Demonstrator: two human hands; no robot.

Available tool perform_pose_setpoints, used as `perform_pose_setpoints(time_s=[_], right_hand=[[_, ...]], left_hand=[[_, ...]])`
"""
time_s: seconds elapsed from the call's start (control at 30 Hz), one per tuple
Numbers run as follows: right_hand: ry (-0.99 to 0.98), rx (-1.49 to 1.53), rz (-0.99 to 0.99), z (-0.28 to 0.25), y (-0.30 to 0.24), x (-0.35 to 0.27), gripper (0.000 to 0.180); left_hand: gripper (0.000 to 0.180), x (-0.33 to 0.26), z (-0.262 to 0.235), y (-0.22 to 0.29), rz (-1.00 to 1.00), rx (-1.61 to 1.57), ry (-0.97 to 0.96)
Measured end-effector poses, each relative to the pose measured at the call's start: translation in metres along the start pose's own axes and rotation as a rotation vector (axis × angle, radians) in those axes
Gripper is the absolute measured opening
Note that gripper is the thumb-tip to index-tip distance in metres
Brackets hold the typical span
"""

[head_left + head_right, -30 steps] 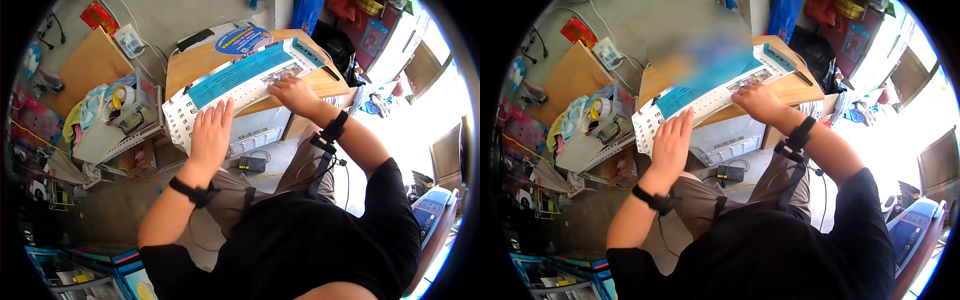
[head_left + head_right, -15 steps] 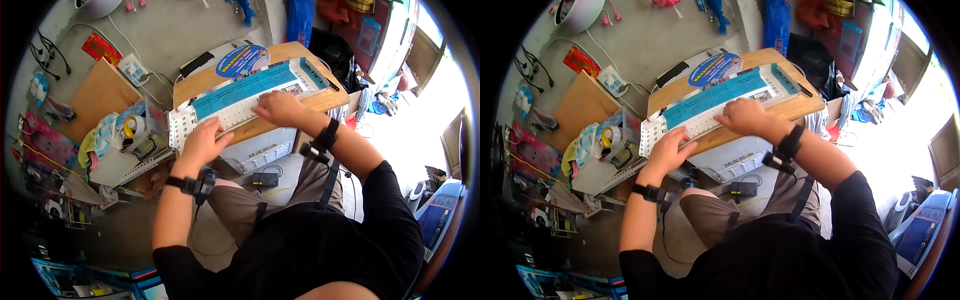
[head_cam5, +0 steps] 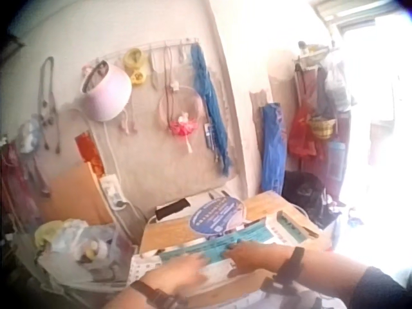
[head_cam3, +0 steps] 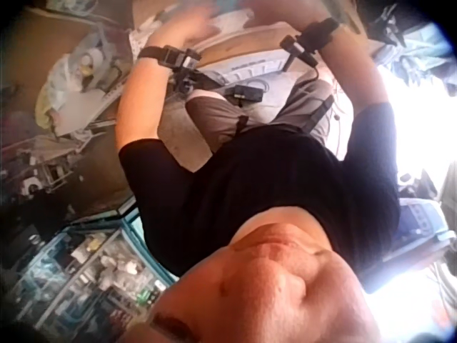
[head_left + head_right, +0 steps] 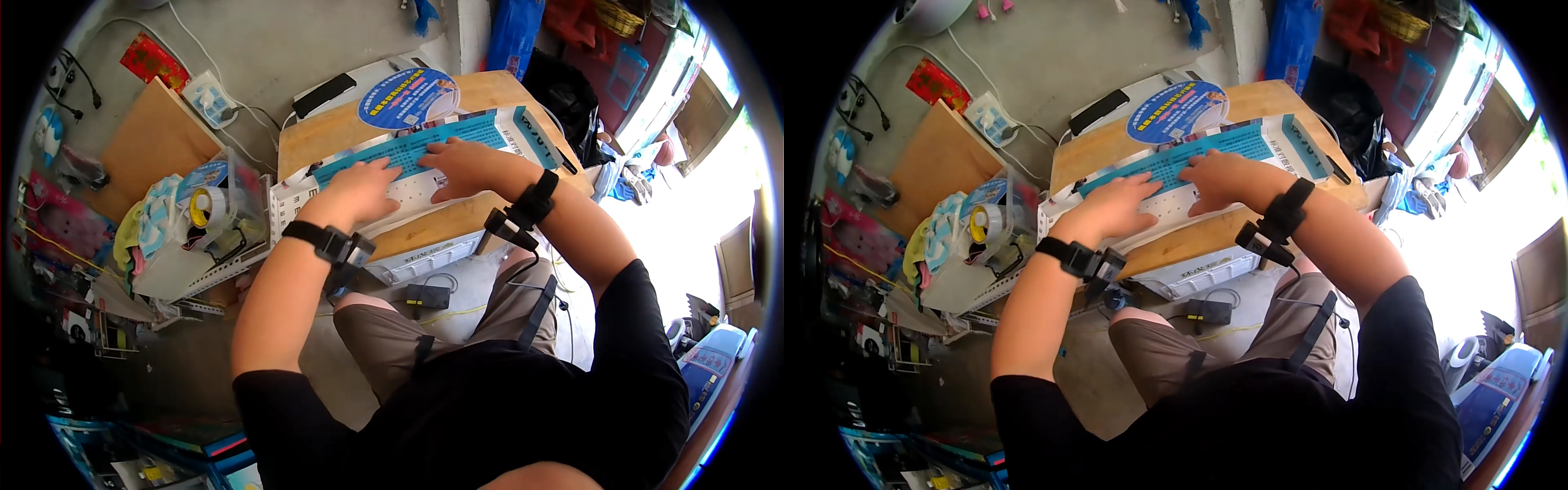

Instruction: Folding and taping a paper vision chart.

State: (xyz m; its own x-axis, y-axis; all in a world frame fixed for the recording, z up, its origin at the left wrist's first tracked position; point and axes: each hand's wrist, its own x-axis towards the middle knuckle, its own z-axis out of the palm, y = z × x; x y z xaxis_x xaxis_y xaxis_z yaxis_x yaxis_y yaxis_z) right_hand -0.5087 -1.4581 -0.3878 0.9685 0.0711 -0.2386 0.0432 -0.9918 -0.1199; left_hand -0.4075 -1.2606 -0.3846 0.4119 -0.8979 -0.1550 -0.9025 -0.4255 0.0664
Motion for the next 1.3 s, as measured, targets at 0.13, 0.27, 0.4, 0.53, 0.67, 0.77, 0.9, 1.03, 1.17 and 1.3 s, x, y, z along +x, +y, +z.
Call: perform_pose_setpoints(time_s=[0.13,0.27,0.4,0.53,0.67,0.77,0.9,1.03,1.17,1.3], right_hand=[[0.064,0.023,-0.067,0.003,0.010,-0.009,0.071],[0.104,-0.003,-0.103,0.014,0.019,-0.006,0.071],[0.111,0.023,-0.089,0.009,0.012,-0.012,0.068],[0.098,0.052,-0.055,0.010,0.005,-0.017,0.062],[0.087,0.070,-0.108,0.014,0.002,-0.024,0.053],[0.126,0.130,-0.235,0.027,0.005,-0.033,0.045],[0.121,0.159,-0.303,0.029,-0.004,-0.051,0.044],[0.245,0.040,-0.342,0.038,-0.010,-0.056,0.045],[0.308,0.033,-0.368,0.045,-0.010,-0.052,0.043],[0.340,0.021,-0.349,0.048,-0.008,-0.052,0.040]], left_hand=[[0.064,-0.014,0.000,-0.006,0.026,-0.076,-0.058],[0.065,-0.024,0.001,-0.008,0.029,-0.143,-0.066],[0.066,-0.024,0.000,-0.012,0.053,-0.156,-0.082],[0.066,-0.025,-0.003,-0.009,0.030,-0.185,-0.100],[0.065,-0.026,0.000,-0.011,0.032,-0.189,-0.098],[0.065,-0.026,0.003,-0.009,0.031,-0.178,-0.091],[0.060,-0.030,0.006,-0.008,0.054,-0.198,-0.041],[0.050,-0.034,0.016,-0.008,0.099,-0.215,0.019],[0.046,-0.049,0.024,0.004,0.106,-0.303,0.020],[0.039,-0.070,0.022,0.034,0.134,-0.262,0.108]])
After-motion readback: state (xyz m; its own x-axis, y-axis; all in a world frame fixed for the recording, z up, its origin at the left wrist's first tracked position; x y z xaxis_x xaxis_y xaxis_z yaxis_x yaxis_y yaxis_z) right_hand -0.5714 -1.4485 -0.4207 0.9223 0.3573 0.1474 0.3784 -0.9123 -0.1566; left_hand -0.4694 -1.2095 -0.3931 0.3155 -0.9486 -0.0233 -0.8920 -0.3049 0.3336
